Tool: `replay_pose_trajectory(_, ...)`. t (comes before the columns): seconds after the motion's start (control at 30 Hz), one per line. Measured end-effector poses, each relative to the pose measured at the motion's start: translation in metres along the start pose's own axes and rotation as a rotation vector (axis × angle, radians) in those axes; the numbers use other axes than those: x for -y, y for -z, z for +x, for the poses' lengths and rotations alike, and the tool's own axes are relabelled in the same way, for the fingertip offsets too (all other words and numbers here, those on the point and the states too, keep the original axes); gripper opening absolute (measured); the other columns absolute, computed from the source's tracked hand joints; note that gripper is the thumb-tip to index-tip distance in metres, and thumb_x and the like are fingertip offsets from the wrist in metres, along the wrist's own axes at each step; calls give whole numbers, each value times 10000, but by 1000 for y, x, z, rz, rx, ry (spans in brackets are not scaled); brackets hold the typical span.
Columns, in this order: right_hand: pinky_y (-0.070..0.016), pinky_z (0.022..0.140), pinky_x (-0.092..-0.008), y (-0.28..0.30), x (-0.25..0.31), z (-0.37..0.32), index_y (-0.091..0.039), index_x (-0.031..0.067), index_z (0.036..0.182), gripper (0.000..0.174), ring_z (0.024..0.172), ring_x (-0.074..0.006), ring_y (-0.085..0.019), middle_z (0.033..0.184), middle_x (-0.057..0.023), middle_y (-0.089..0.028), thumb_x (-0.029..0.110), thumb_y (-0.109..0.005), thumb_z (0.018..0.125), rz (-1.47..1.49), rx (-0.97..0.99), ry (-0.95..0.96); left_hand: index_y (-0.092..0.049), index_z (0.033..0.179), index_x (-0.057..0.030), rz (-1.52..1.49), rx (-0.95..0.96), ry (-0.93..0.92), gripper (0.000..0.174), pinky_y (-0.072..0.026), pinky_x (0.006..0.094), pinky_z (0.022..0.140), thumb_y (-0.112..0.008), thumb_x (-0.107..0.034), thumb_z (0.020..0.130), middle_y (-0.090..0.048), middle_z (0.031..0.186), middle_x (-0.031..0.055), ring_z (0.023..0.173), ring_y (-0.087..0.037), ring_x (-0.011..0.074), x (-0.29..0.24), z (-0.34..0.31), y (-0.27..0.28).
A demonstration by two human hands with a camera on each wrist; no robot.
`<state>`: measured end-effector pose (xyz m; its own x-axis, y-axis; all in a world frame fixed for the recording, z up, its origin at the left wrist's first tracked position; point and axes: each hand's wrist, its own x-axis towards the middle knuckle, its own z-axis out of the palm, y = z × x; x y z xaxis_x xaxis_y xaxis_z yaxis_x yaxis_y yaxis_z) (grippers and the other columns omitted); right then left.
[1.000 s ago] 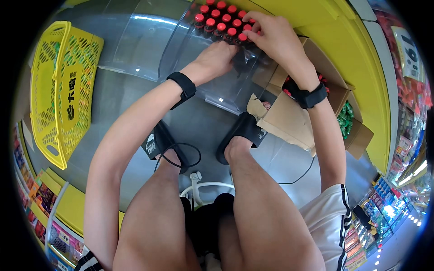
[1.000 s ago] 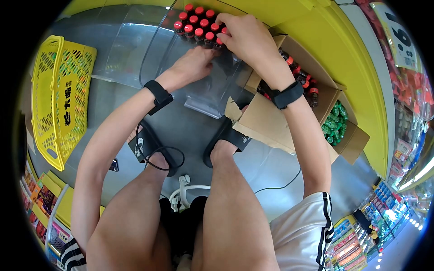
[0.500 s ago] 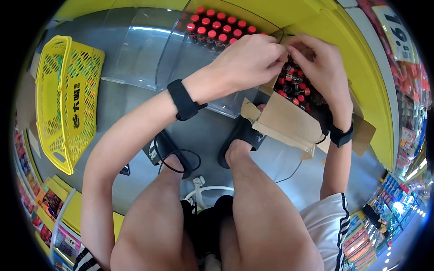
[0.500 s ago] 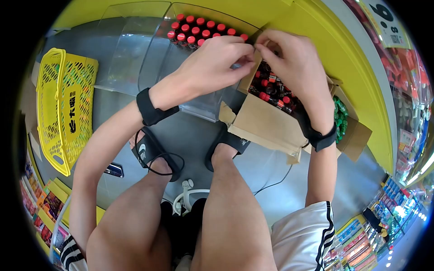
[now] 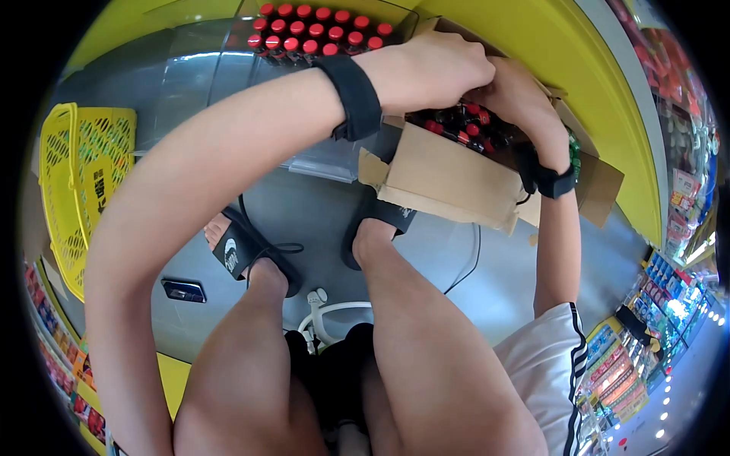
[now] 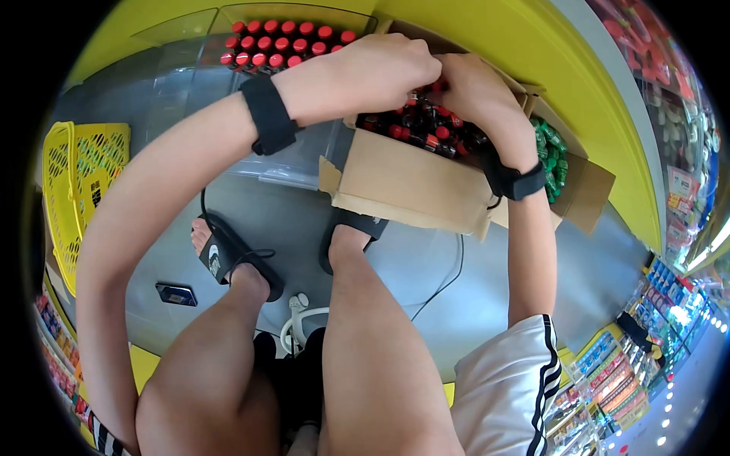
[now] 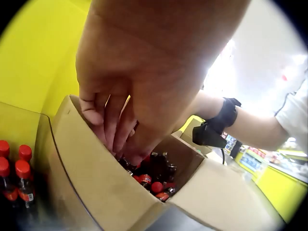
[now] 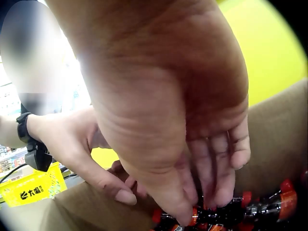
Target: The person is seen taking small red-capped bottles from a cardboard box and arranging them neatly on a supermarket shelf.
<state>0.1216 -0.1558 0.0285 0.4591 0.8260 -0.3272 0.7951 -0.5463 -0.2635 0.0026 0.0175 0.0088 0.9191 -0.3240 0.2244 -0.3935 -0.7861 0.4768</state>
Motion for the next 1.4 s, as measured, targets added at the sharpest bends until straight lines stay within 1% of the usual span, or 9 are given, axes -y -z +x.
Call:
replay_pose_trajectory(0.1,-588,797,-498,-16,-12,9,-745,-35,1044,293,871,-424,-751,942,-236,-775,145,-854,840,39,115,-52,-757,1016,-11,14,110,43,161,-584,492,839,-734,-25,857,-743,953,202,943,-736,413,9,8,-9)
replay_pose_trajectory(0.4,-614,875,-475,-29,-14,11,-785,52,1125,306,982,-414,-762,1031,-211,-793,89,-843,827,-55,126,-61,-812,1018,-83,324,462,73,189,-609,431,831,-670,-45,898,-805,1000,117,961,-793,322,-12,14,-23)
replay_pose_trajectory(0.53,-612,892,-475,-35,-24,16,-793,71,1132,317,1011,-407,-760,1063,-198,-793,80,-845,820,-1,190,-151,-817,1012,-92,305,377,49,182,-608,436,840,-663,-80,916,-806,981,112,962,-793,315,-5,8,-36)
replay_pose_trajectory(0.7,-606,889,-465,-36,-23,14,-797,91,1110,302,1043,-371,-760,1084,-155,-799,103,-863,816,-118,131,-62,-822,1003,-111,301,386,1,186,-600,433,827,-653,-102,926,-807,985,93,959,-789,301,4,8,-45)
replay_pose_trajectory(0.93,-596,876,-430,-20,-26,6,-798,82,1113,291,1028,-346,-764,1065,-117,-813,99,-855,828,-16,87,-19,-820,992,-121,352,421,56,173,-594,416,827,-665,-105,918,-805,992,83,974,-787,280,0,8,-45)
replay_pose_trajectory(1.03,-579,874,-400,-15,-28,2,-762,1,1152,330,985,-330,-748,1038,-150,-801,6,-818,827,97,107,-24,-812,979,-110,351,285,29,163,-597,420,808,-663,-91,917,-797,977,90,946,-787,287,4,5,-52)
replay_pose_trajectory(1.17,-574,886,-402,-15,-32,-3,-747,1,1195,388,996,-336,-739,1060,-154,-792,14,-844,820,141,119,-47,-791,927,-82,222,182,49,121,-595,449,774,-673,-70,903,-768,891,123,882,-776,324,3,3,-51)
replay_pose_trajectory(1.23,-576,897,-436,-16,-31,-4,-761,28,1116,308,1028,-354,-741,1041,-149,-786,4,-840,820,141,83,-35,-780,900,-68,168,126,53,97,-592,461,763,-683,-66,893,-756,858,137,861,-770,340,5,2,-50)
replay_pose_trajectory(1.4,-572,912,-439,-11,-28,-8,-747,20,1122,343,1049,-362,-728,1061,-152,-775,-24,-846,796,78,77,-27,-727,841,2,6,3,16,64,-579,493,754,-748,-52,812,-709,795,196,833,-733,410,2,-3,-44)
